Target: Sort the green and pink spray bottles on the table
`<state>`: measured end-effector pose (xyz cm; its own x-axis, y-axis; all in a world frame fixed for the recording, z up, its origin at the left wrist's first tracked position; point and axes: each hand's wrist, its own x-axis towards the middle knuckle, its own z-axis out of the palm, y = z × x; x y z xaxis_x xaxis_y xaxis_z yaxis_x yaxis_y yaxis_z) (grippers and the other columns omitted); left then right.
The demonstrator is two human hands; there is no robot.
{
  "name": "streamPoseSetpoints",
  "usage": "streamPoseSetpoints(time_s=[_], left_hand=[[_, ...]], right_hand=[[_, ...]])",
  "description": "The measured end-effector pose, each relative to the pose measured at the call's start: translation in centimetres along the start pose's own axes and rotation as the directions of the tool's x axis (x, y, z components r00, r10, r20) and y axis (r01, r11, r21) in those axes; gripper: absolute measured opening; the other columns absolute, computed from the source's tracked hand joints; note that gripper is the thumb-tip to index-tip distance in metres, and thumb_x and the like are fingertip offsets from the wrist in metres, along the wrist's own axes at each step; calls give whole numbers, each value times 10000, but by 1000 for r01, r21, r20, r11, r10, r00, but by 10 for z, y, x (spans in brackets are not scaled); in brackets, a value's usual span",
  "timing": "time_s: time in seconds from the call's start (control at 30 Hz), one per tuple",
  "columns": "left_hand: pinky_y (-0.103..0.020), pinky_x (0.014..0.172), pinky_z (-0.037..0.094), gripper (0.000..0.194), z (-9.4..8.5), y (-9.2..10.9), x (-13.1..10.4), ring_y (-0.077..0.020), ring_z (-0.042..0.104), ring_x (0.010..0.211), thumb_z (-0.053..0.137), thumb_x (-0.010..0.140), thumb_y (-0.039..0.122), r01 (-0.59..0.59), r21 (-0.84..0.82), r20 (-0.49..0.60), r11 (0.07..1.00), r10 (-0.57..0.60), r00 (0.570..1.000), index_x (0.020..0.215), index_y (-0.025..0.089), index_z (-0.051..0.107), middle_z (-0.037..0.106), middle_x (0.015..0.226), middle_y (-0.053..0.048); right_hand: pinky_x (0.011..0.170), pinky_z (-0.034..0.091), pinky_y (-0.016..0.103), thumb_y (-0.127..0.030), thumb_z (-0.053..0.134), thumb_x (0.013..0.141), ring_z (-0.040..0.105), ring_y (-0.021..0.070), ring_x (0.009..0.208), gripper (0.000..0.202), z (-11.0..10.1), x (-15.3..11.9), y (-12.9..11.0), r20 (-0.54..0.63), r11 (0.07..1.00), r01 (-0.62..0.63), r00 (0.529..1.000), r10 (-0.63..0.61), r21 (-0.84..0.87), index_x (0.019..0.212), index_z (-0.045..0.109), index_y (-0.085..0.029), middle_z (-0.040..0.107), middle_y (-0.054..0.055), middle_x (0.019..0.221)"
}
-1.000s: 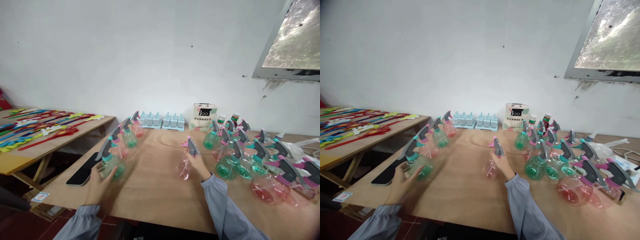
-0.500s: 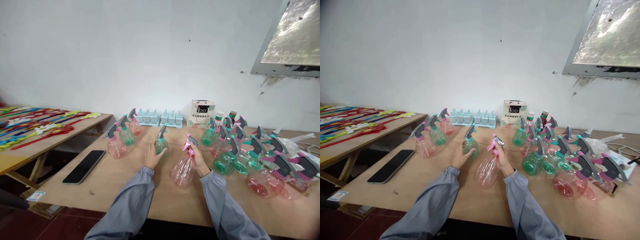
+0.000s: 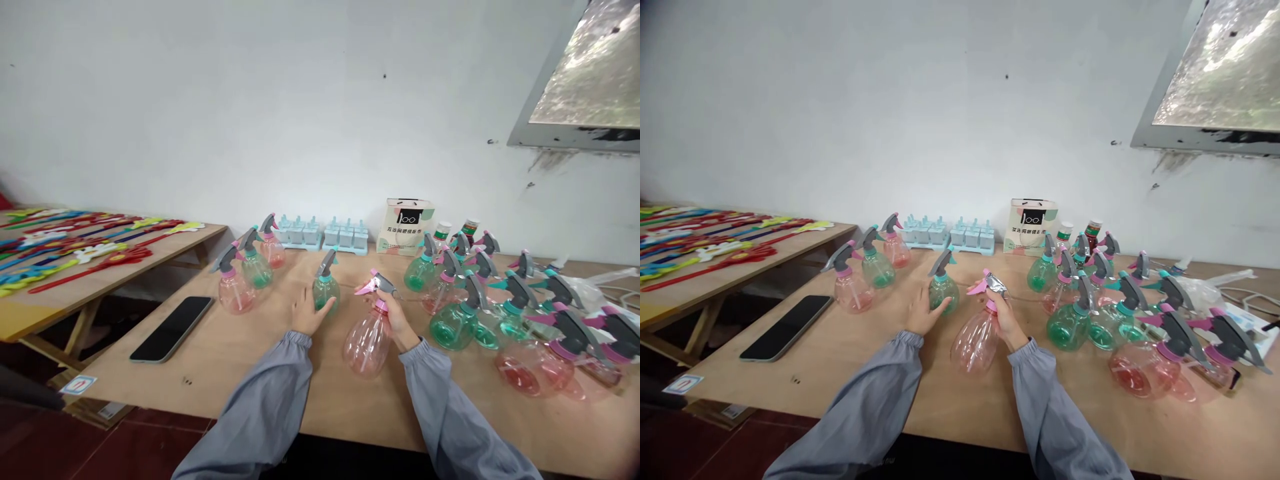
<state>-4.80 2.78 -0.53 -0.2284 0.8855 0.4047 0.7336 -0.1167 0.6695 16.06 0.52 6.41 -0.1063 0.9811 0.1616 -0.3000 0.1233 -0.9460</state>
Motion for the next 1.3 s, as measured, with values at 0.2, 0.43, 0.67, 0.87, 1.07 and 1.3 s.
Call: streamPoseSetpoints(time_s=[0.2, 0.43, 0.67, 0.87, 1.07, 1.3], left_hand=[[-505, 1082, 403, 805, 1, -1, 0, -356, 503, 1347, 581, 858, 621, 7, 12, -5, 1000, -7, 1000, 1503, 199, 349, 558, 1400, -186], [-521, 1091, 401, 781, 1, -1, 1, -361, 506, 1345, 587, 862, 597, -17, -21, 17, 1000, 17, 1000, 1478, 170, 369, 557, 1383, -200], [-515, 1109, 389, 769, -1, 1, 0, -353, 512, 1337, 600, 857, 579, -34, -61, 38, 998, 37, 999, 1476, 188, 366, 565, 1372, -177], [-554, 1115, 361, 754, -1, 3, -2, -368, 470, 1376, 578, 869, 577, -20, -56, 85, 998, 24, 996, 1479, 192, 359, 546, 1399, -187], [-564, 1123, 337, 772, 0, 4, -3, -369, 431, 1406, 562, 872, 587, -3, -47, 112, 999, 9, 994, 1505, 213, 327, 504, 1444, -186], [-534, 1112, 367, 758, 4, -1, -4, -363, 467, 1372, 567, 862, 621, -55, -69, 77, 996, 61, 995, 1482, 233, 368, 538, 1402, -167]], right_hand=[[578, 501, 265, -563, 704, 640, 690, 222, 815, 358, -2, 0, 5, -3, 1000, 16, 1000, -16, -14, 730, 632, -224, 754, 63, 821], [567, 494, 248, -531, 748, 615, 684, 207, 788, 348, -2, 2, 11, -66, 999, 29, 997, -27, 23, 733, 637, -223, 732, 45, 770], [543, 488, 253, -535, 755, 605, 654, 196, 731, 372, -3, 3, 18, -105, 1000, 16, 994, -17, -14, 799, 674, -229, 708, 37, 750], [777, 536, 378, -605, 671, 728, 665, 240, 813, 331, -10, -9, 10, -69, 915, 299, 942, -328, -270, 705, 663, -274, 685, 36, 706], [711, 541, 388, -629, 666, 757, 617, 217, 634, 364, -42, -56, -11, -198, 798, 261, 884, -424, -543, 766, 712, -268, 674, 26, 651], [688, 555, 362, -620, 688, 766, 687, 225, 721, 358, -141, -118, -32, -350, 589, 99, 722, -597, -802, 752, 762, -271, 746, 50, 752]])
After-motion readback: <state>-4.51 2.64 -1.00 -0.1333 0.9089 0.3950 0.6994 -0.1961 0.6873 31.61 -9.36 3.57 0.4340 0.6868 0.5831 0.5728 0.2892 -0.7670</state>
